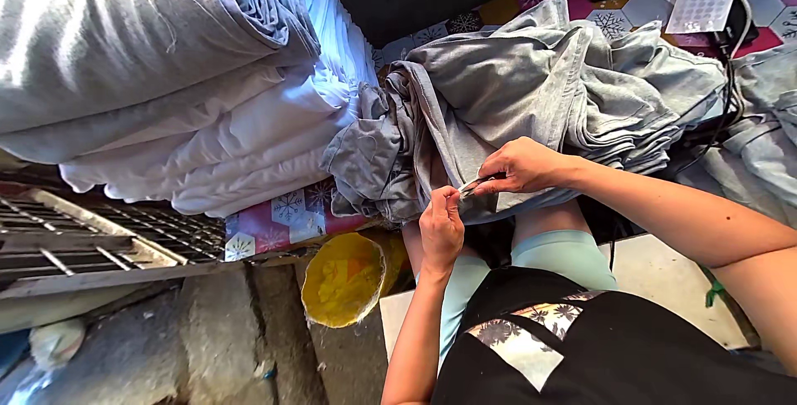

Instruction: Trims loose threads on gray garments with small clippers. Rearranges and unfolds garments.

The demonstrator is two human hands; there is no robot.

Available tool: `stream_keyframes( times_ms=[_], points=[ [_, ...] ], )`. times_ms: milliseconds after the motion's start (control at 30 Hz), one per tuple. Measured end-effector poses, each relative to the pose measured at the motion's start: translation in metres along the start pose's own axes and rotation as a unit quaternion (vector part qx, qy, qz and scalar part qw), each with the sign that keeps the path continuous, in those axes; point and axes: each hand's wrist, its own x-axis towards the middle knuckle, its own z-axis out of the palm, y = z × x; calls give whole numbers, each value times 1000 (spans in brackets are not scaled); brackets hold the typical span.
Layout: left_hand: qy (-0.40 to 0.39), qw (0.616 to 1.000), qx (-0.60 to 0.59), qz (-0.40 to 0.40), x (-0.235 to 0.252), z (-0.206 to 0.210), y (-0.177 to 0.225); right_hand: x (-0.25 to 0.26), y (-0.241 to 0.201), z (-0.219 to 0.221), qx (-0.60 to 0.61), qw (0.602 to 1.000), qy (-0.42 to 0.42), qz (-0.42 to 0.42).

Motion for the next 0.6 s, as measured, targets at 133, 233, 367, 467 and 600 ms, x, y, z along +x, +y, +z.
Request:
stream_keyframes(
  times_ms=[133, 233, 367, 467, 600],
  points=[
    [0, 1000, -3, 3, 1, 1, 0, 2, -1, 2, 1, 1000, -15, 6],
    [-6, 1000, -15, -16, 0, 0, 0, 2, -2, 3, -5, 1000, -18, 10],
    [-16, 999, -19, -26, 1, -2, 1, 3, -3, 1, -12, 1000, -27, 1],
    [-23, 999, -19, -25, 2, -2, 2, 6, -3, 1, -32, 999, -28, -15],
    [-23, 999, -33, -21, 2, -1, 1, 10, -4, -7, -40, 998, -53, -11]
  ],
)
